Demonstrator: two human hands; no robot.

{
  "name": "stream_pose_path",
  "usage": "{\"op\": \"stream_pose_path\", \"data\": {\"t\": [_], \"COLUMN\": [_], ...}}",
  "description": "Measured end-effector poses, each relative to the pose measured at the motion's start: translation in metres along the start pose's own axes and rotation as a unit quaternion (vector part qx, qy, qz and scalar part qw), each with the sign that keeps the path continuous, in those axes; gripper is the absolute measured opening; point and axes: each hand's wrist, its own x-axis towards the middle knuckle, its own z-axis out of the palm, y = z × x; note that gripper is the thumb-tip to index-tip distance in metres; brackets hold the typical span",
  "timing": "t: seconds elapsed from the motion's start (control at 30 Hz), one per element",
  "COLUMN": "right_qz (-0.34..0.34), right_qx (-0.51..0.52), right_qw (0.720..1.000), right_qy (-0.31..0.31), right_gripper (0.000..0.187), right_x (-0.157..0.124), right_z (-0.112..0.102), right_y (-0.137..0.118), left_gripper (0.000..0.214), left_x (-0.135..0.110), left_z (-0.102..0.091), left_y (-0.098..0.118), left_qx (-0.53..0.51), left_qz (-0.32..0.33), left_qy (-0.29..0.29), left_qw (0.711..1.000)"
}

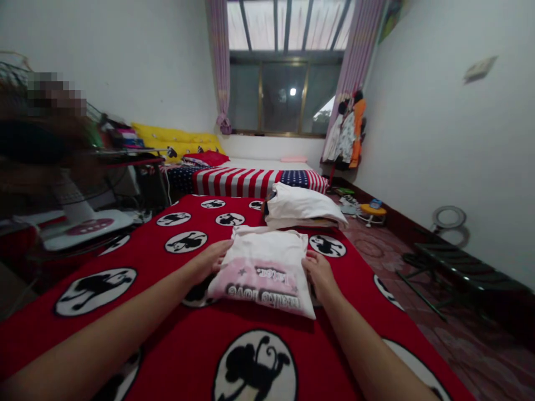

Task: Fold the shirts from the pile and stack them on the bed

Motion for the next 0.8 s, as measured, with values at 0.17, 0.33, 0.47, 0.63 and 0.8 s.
{"op": "stream_pose_path", "data": {"t": [0.17,0.33,0.47,0.63,0.8], "right_qz": [-0.035,-0.087,-0.083,-0.021,-0.177], "right_qx": [-0.037,-0.182,-0.153,-0.206,-0.451], "right_qw": [0.995,0.969,0.972,0.937,0.849], "right_qy": [-0.085,-0.145,-0.156,-0.280,-0.212], "right_gripper": [0.061,0.069,0.076,0.067,0.040], "right_x": [-0.026,-0.044,-0.068,-0.109,-0.099], "right_z": [-0.017,-0.020,-0.028,-0.056,-0.056], "right_y": [0.019,0.005,-0.004,0.006,-0.036], "left_gripper": [0.075,0.059,0.061,0.044,0.055], "left_x": [-0.025,-0.043,-0.068,-0.114,-0.102], "left_z": [-0.013,-0.010,-0.011,-0.028,-0.043], "left_y": [-0.026,-0.018,-0.004,-0.007,-0.001], "left_qx": [0.132,0.273,0.266,0.277,0.268], "left_qz": [0.091,0.123,0.106,0.003,-0.052], "left_qy": [-0.039,-0.105,-0.119,-0.297,-0.221], "left_qw": [0.986,0.948,0.951,0.914,0.936]}}
